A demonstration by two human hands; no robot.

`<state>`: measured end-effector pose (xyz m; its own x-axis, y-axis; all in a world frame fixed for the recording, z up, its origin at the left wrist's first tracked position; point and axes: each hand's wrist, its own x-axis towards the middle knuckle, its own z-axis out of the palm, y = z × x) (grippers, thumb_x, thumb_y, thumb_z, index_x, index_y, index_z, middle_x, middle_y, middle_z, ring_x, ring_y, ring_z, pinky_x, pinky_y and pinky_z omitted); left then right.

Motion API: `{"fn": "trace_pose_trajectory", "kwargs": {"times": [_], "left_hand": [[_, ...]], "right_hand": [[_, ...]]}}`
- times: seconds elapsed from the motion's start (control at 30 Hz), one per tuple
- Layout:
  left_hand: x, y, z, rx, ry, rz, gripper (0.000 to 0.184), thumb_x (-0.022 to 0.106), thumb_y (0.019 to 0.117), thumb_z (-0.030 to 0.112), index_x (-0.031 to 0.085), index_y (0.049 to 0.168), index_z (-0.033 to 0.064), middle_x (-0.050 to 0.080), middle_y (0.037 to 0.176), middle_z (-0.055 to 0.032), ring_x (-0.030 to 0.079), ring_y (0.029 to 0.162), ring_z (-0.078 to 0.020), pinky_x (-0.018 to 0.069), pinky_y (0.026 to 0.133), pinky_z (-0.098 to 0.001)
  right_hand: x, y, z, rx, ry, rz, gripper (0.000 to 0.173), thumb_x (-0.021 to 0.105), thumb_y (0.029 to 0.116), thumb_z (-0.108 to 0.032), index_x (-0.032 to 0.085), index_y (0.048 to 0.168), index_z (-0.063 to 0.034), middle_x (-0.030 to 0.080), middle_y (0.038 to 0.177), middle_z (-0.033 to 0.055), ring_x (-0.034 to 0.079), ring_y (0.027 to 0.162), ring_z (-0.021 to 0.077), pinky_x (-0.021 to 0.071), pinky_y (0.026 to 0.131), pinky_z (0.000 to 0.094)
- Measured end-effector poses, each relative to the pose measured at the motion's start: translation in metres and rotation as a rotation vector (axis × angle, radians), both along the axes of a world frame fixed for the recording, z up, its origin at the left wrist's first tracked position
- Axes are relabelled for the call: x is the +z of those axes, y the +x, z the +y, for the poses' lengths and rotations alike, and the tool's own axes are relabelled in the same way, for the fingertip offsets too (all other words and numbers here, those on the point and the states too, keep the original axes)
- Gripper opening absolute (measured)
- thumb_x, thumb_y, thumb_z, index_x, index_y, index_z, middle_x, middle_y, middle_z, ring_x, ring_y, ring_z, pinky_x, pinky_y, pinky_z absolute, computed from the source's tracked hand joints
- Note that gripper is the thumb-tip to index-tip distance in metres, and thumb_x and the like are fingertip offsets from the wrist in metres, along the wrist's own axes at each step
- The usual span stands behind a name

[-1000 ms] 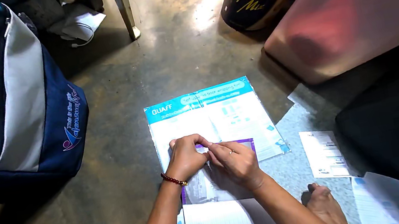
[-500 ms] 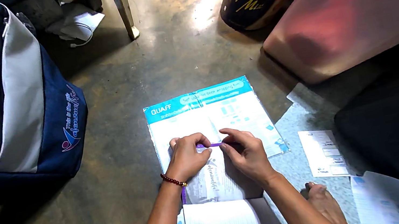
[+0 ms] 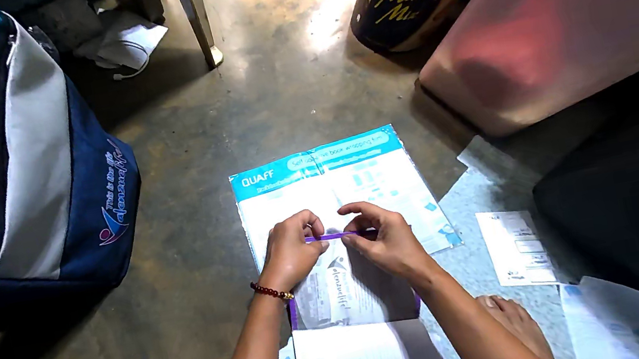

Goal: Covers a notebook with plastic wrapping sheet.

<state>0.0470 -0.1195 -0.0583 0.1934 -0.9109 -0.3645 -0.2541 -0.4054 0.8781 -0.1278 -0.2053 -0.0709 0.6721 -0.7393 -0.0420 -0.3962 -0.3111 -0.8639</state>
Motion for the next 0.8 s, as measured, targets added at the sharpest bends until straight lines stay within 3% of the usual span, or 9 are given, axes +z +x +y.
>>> {"fn": "trace_pose_trajectory", "kwargs": {"times": [0.23,0.33,0.47,0.6,0.8], "left_hand": [[-0.001,-0.004,-0.001,0.035,-0.016,0.007,0.016,0.072,0.0887,0.001,0.062,0.100,0.0025,0.069,0.088,-0.0052,0.064,0.080,-0.0136,0.0520,0.079,-0.0363],[-0.003,-0.003,-0.001,0.026,-0.013,-0.015,0.016,0.073,0.0891,0.002,0.061,0.099,0.0031,0.069,0.087,-0.0048,0.065,0.080,-0.0140,0.0518,0.078,-0.0373],[-0.004,-0.001,-0.001,0.022,-0.013,-0.016,0.016,0.073,0.0891,0.003,0.060,0.099,0.0040,0.070,0.088,-0.0048,0.065,0.080,-0.0136,0.0521,0.078,-0.0369],[-0.003,-0.002,-0.001,0.022,-0.009,-0.009,0.017,0.073,0.0889,0.003,0.060,0.101,0.0045,0.070,0.088,-0.0041,0.065,0.080,-0.0135,0.0518,0.078,-0.0370],[-0.002,-0.003,-0.001,0.044,-0.017,0.024,0.019,0.073,0.0883,0.001,0.059,0.101,0.0038,0.069,0.086,-0.0041,0.065,0.078,-0.0121,0.0525,0.076,-0.0344]], "right_hand": [[-0.001,0.005,0.002,0.012,0.018,0.006,0.048,0.079,0.0795,-0.009,0.063,0.123,0.0031,0.068,0.079,0.0003,0.061,0.066,0.0032,0.0511,0.065,0.0200],[0.004,0.006,0.000,0.034,0.063,0.043,0.050,0.076,0.0827,-0.003,0.059,0.129,0.0029,0.069,0.081,0.0022,0.062,0.068,0.0050,0.0523,0.067,0.0216],[0.009,0.001,-0.006,0.044,0.086,0.044,0.045,0.060,0.0890,0.004,0.056,0.134,0.0038,0.071,0.088,0.0046,0.065,0.074,0.0032,0.0529,0.070,0.0189],[0.012,-0.003,-0.010,0.048,0.110,0.058,0.046,0.053,0.0900,0.009,0.055,0.135,0.0030,0.072,0.092,0.0051,0.065,0.077,0.0027,0.0519,0.071,0.0186],[0.007,-0.002,-0.008,0.051,0.089,0.004,0.044,0.062,0.0878,0.002,0.057,0.131,0.0039,0.068,0.083,0.0007,0.062,0.072,0.0004,0.0513,0.068,0.0160]]}}
